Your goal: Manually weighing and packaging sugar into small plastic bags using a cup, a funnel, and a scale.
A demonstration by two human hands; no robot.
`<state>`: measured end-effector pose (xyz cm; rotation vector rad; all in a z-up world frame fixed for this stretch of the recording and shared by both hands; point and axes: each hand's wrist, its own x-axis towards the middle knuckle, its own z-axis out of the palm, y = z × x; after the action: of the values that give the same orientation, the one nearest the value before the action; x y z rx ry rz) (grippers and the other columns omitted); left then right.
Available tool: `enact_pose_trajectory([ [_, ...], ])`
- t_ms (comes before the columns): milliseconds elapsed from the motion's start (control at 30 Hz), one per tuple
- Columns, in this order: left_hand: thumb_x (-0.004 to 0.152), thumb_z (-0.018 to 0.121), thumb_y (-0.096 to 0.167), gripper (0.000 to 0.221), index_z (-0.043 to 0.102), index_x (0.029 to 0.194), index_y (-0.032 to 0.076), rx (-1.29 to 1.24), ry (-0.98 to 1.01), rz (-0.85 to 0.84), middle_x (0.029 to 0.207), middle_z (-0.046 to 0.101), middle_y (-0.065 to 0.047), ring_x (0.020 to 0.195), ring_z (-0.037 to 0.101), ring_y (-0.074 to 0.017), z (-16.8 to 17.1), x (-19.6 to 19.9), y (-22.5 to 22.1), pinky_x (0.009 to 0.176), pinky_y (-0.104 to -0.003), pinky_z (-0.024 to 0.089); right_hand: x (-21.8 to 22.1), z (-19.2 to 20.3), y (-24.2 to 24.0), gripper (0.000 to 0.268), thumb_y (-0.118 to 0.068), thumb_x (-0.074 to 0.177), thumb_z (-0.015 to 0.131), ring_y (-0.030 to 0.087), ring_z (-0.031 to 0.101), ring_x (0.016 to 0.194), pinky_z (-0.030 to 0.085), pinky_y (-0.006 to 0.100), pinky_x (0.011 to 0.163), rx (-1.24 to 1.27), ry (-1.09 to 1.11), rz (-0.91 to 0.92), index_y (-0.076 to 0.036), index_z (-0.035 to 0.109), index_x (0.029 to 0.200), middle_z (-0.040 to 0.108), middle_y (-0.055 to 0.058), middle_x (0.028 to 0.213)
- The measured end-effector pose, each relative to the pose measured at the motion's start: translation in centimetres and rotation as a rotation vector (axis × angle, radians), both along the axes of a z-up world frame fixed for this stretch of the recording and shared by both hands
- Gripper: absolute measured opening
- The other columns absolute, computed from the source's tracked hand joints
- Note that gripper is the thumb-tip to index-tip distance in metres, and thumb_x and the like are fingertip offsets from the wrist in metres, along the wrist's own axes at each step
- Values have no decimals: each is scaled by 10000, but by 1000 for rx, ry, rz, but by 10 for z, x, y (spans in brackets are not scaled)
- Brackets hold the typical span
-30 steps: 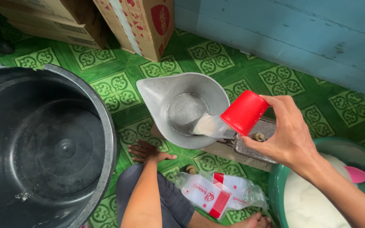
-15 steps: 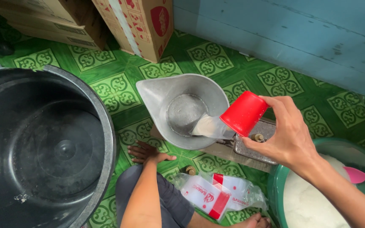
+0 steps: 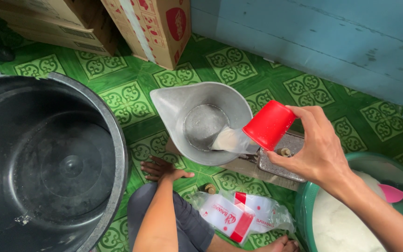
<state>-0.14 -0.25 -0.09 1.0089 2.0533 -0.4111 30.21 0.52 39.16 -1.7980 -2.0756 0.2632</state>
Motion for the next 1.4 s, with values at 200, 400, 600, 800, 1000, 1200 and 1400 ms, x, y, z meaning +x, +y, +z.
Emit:
enact_pose_trajectory([
  [200, 412, 962, 664, 1809, -350, 1420, -68, -3, -12, 12, 1418, -408, -410, 1365, -365, -511, 0, -1, 0, 1096, -645, -137, 0, 1, 0, 835, -218, 519, 853, 301, 597, 928, 508, 400, 794, -5, -7, -24, -23, 544, 1270, 559, 150, 1115],
  [400, 427, 954, 668, 1800, -359, 1405, -82, 27, -17, 1, 1407, -407, -423, 1354, -366, -531, -2, 0, -1, 1091, -658, -132, 0, 0, -1, 846, -243, 517, 858, 302, 592, 943, 504, 405, 803, -18, -15, -28, -34, 545, 1274, 560, 145, 1119],
  [600, 426, 958, 668, 1800, -348, 1414, -79, 12, -5, 8, 1414, -401, -420, 1362, -361, -521, 0, 0, -1, 1092, -659, -124, -1, -1, -1, 850, -254, 521, 863, 306, 588, 949, 503, 405, 805, 8, -20, -5, -31, 541, 1276, 560, 150, 1114],
  [800, 403, 962, 681, 1818, -340, 1416, -83, 12, 5, 3, 1423, -381, -427, 1372, -340, -527, 0, 0, 0, 1092, -665, -111, 0, -1, -1, 846, -237, 520, 856, 304, 589, 953, 500, 402, 817, 19, -16, 7, -28, 540, 1276, 562, 151, 1121],
  [1000, 418, 957, 676, 1808, -352, 1413, -78, 4, 3, 2, 1419, -398, -418, 1366, -356, -519, 0, -1, 0, 1091, -666, -113, 1, -3, -1, 860, -243, 510, 860, 301, 585, 946, 501, 403, 809, 18, -14, 14, -34, 541, 1281, 558, 149, 1119],
  [1200, 388, 981, 652, 1827, -343, 1423, -66, 6, 5, 22, 1421, -394, -417, 1376, -343, -514, -1, -1, 0, 1108, -651, -98, 1, -3, -1, 861, -251, 510, 865, 299, 587, 936, 503, 406, 804, 11, -18, -3, -39, 545, 1281, 557, 147, 1114],
  [1400, 410, 971, 656, 1815, -356, 1409, -78, 29, -4, 18, 1413, -403, -420, 1358, -359, -529, -8, -1, -2, 1089, -668, -122, 2, -3, -2, 857, -253, 516, 862, 294, 587, 936, 501, 403, 806, 5, -5, 4, -38, 538, 1279, 557, 145, 1109],
])
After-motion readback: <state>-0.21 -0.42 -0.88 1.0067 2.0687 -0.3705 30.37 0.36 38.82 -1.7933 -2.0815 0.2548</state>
